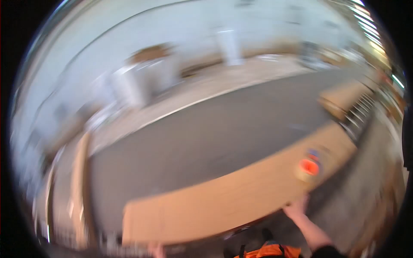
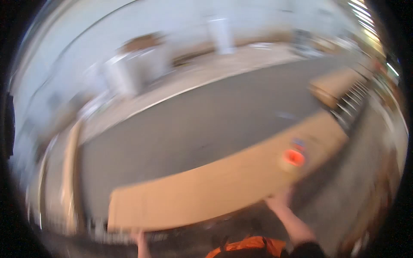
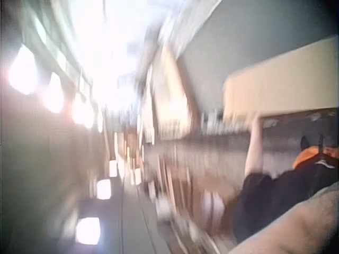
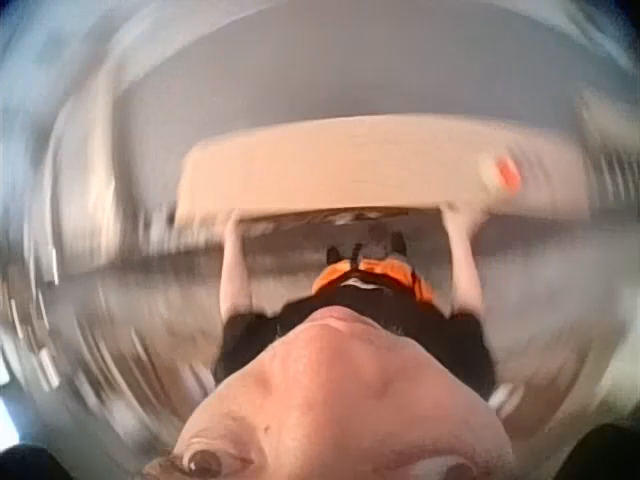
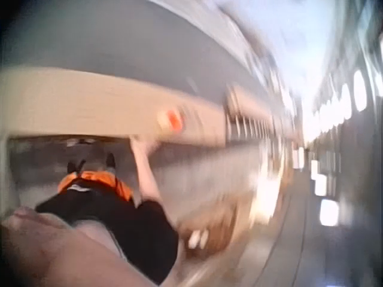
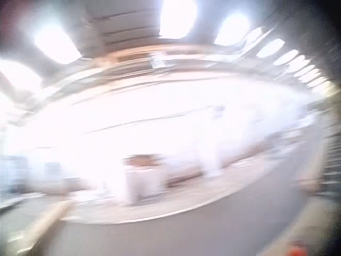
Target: The person packs and seals cardboard boxes by folding the flaps and applying tape with a tape dispenser.
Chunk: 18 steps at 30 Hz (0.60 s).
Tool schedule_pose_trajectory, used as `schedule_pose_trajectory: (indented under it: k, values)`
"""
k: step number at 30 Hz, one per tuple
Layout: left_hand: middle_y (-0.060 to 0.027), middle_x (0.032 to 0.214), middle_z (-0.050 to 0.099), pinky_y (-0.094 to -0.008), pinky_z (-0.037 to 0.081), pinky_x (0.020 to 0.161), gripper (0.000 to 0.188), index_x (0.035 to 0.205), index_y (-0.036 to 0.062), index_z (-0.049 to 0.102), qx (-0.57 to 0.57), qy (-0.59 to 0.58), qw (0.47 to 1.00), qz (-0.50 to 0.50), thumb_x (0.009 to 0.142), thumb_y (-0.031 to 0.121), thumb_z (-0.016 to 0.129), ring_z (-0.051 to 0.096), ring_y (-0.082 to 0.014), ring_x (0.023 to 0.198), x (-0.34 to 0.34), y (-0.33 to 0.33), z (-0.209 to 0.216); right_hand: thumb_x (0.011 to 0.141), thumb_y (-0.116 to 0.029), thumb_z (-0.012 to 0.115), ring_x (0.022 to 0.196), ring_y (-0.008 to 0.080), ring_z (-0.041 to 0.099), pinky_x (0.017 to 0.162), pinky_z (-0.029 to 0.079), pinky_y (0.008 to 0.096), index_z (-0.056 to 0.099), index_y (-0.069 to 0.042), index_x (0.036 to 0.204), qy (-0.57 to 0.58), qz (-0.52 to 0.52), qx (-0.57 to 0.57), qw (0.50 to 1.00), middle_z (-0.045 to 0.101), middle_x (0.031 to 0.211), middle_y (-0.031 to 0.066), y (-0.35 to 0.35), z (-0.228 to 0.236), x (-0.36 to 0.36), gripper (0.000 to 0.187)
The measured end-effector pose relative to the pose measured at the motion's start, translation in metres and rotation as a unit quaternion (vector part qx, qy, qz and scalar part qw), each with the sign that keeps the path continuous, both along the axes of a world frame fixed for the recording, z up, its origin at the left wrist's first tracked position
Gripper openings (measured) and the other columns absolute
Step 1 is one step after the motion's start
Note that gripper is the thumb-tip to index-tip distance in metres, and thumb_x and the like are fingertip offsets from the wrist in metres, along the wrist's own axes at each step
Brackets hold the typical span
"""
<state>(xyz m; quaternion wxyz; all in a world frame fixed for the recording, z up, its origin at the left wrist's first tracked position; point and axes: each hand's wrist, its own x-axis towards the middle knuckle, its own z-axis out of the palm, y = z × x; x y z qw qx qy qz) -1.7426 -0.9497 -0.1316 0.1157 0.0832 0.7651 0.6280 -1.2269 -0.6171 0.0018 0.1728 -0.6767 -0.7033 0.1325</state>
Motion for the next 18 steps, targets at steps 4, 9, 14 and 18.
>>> schedule_pose_trajectory:
  k: [4, 9, 14, 18]
  values:
    - [-0.0167, 0.119, 0.062, -0.0440, 0.055, 0.084, 0.054, 0.123, -0.0002, 0.055, -0.238, 0.151, 0.955, -0.089, 0.074, 0.011, 0.076, 0.063, -0.0321, 0.100, 0.075, 0.120, 0.075, 0.074, -0.040, 0.069, 0.136, 0.0400, 0.038, 0.112, 0.026, 0.0613, 0.052, -0.012, 0.139, -0.083, 0.119, 0.086, 0.986, 0.047, 0.143, 0.0205, 0.013, -0.053, 0.015, 0.073]
    - [-0.0179, 0.123, 0.060, -0.0448, 0.054, 0.086, 0.057, 0.127, -0.0003, 0.052, -0.260, 0.243, 0.915, -0.190, 0.077, 0.014, 0.075, 0.061, -0.0338, 0.103, 0.143, 0.153, 0.077, 0.076, -0.036, 0.067, 0.130, 0.0408, 0.046, 0.110, 0.032, 0.0604, 0.051, -0.001, 0.137, -0.100, 0.087, 0.014, 0.991, 0.049, 0.140, 0.0253, -0.007, -0.025, 0.020, 0.073]
    - [-0.0191, 0.127, 0.057, -0.0456, 0.053, 0.088, 0.060, 0.131, -0.0004, 0.049, -0.271, 0.269, 0.901, -0.206, 0.079, 0.017, 0.074, 0.060, -0.0354, 0.107, 0.169, 0.148, 0.071, 0.079, -0.032, 0.065, 0.123, 0.0403, 0.052, 0.109, 0.036, 0.0584, 0.058, 0.000, 0.130, -0.141, 0.090, 0.055, 0.984, 0.055, 0.132, 0.0248, -0.040, -0.050, 0.023, 0.060]
    - [-0.0201, 0.130, 0.055, -0.0462, 0.052, 0.090, 0.063, 0.134, -0.0006, 0.046, -0.277, 0.282, 0.901, -0.178, 0.081, 0.019, 0.074, 0.058, -0.0367, 0.110, 0.169, 0.135, 0.066, 0.081, -0.020, 0.067, 0.118, 0.0394, 0.055, 0.099, 0.049, 0.0494, 0.062, 0.000, 0.123, 0.078, 0.249, 0.184, 0.948, 0.060, 0.121, 0.0221, -0.092, -0.038, -0.021, 0.048]
